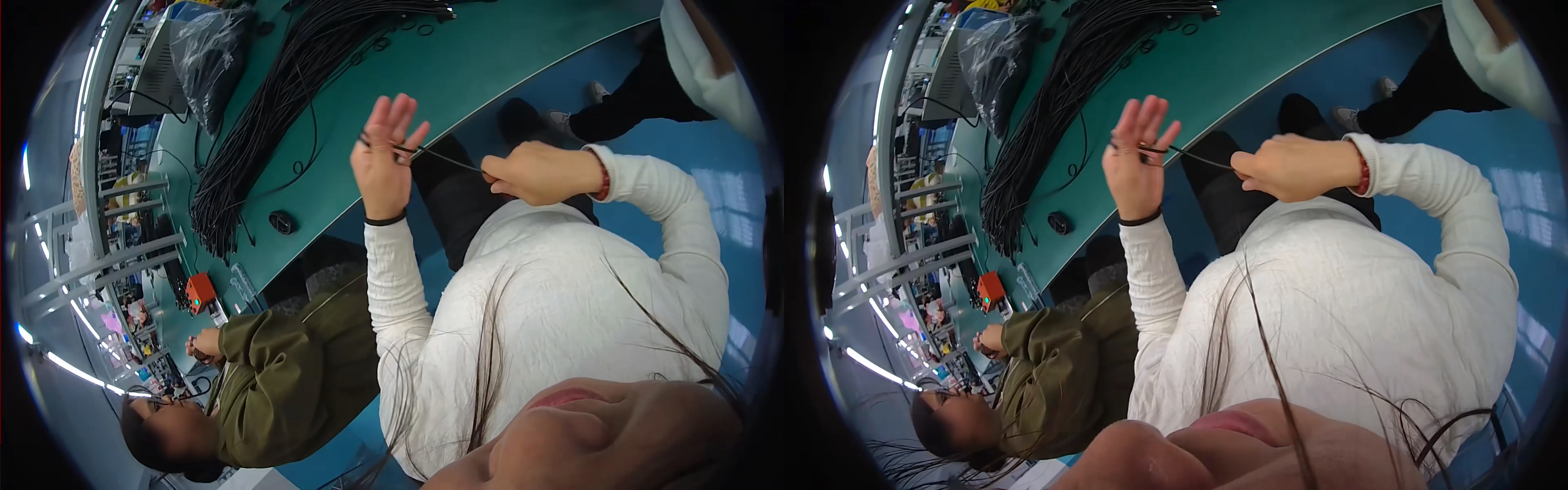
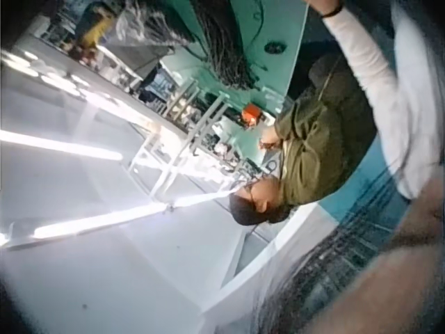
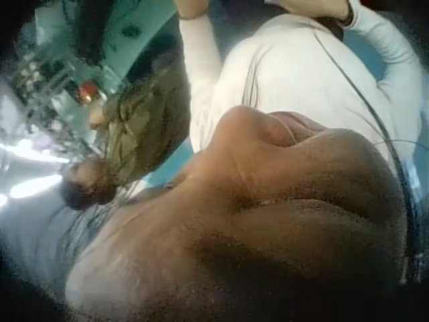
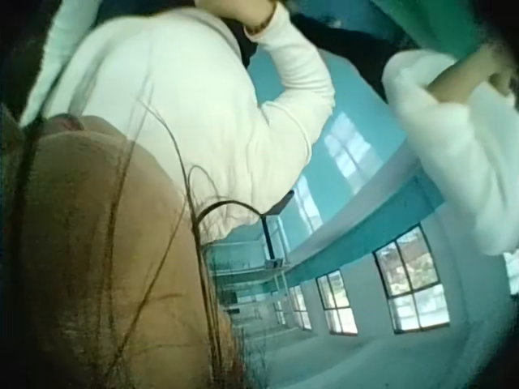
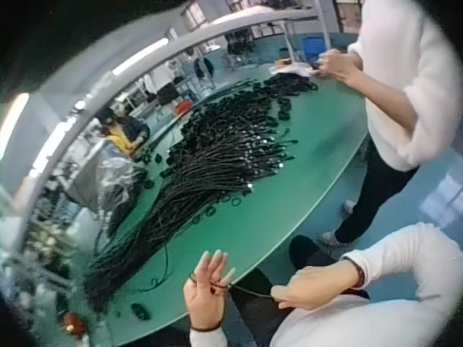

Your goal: The person winds black cables around their fingers and secures each coiled cable with a rubber band by hand, placing the bundled cables on the table.

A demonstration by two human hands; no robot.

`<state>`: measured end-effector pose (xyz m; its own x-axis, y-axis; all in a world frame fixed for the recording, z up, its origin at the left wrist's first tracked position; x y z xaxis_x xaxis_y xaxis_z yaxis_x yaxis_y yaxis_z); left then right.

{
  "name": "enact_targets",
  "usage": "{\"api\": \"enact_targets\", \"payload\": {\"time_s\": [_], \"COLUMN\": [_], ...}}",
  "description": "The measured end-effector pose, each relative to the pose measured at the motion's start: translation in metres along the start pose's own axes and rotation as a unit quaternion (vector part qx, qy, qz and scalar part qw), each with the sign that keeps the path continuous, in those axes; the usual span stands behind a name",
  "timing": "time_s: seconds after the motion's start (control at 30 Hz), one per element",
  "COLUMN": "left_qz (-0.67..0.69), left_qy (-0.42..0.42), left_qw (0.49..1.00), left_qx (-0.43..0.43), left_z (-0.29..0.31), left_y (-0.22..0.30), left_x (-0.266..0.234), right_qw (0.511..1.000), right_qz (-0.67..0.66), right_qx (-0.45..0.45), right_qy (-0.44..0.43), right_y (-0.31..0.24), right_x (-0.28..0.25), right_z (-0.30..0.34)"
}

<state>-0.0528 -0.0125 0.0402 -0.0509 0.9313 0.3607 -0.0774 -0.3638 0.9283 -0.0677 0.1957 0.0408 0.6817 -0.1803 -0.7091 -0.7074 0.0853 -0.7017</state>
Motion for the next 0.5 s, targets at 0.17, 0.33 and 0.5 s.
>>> {"api": "enact_targets", "payload": {"time_s": [0.17, 0.33, 0.5], "left_qz": [-0.158, -0.023, 0.202], "left_qy": [-0.109, -0.271, -0.2], "left_qw": [0.972, 0.947, 0.958], "left_qx": [-0.132, -0.173, -0.048], "left_z": [0.026, 0.039, 0.025], "left_y": [-0.032, -0.014, -0.005], "left_x": [0.02, 0.041, 0.009], "right_qw": [0.96, 0.952, 0.911], "right_qz": [0.145, -0.183, -0.39], "right_qx": [-0.204, -0.187, 0.011], "right_qy": [0.128, 0.16, 0.131], "right_y": [-0.008, 0.044, 0.056], "right_x": [-0.068, -0.053, 0.008], "right_z": [-0.025, -0.054, -0.033]}}
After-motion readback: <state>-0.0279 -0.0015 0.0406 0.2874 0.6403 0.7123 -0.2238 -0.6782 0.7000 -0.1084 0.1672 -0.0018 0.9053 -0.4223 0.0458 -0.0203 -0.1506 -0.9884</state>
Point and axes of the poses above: each hand's wrist, its own z-axis away from the middle knuckle, its own x-axis out of the palm, y = z × x, the point moved 3 cm from there along -z, towards the middle knuckle, and after that the axes turned 13 degrees about -x, right-handed, at the moved point
